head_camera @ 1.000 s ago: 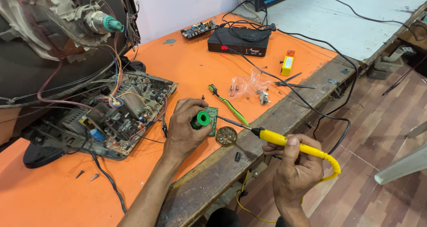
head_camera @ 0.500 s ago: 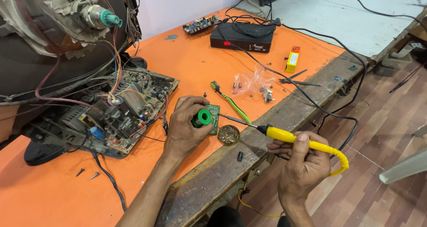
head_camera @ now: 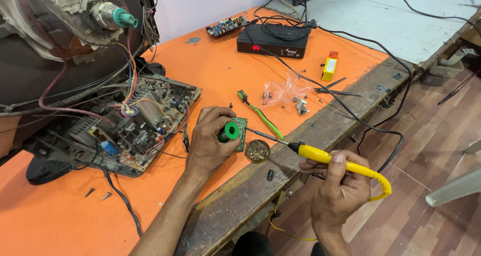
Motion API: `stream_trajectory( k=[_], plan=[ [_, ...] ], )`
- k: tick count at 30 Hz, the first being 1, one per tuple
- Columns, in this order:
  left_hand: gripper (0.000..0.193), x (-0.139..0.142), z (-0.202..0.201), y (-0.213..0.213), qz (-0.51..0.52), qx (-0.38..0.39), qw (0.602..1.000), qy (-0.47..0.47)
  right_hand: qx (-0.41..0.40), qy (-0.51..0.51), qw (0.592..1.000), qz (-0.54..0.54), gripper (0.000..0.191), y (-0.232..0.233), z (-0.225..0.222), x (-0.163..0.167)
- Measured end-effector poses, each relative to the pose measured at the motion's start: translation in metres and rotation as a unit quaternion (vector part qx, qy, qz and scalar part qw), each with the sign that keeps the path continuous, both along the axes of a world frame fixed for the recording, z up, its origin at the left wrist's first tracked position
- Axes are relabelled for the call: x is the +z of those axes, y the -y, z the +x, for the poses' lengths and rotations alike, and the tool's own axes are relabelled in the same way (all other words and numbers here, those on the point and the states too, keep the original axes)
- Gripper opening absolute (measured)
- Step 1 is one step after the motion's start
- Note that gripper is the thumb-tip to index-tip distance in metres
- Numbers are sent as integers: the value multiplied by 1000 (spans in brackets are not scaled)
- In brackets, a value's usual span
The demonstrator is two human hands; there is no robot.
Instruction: The person solders components on a green circuit board at a repair bench, holding the board steady with one hand while applying a soldering iron with the other. They feed solder wire from a spool, reposition the board, and continue soldering joints throughout the episode.
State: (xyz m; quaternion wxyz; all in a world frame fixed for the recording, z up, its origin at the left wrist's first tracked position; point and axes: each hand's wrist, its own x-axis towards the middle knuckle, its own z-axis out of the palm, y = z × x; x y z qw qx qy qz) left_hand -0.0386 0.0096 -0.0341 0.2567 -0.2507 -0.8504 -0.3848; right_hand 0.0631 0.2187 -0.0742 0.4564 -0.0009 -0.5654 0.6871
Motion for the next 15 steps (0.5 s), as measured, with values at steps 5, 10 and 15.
stream_trajectory(
  k=[5,10,15],
  plan=[
    [23,2,1,-1,3,1,1000,1,-5,-23,1000,8,22,3,0,-6],
    [22,2,4,0,6,-4,1000,-11,-5,-32,999,25,20,7,6,-10],
    [23,3,5,0,4,-5,1000,-23,-18,-28,999,43,19,10,11,-12]
  ],
)
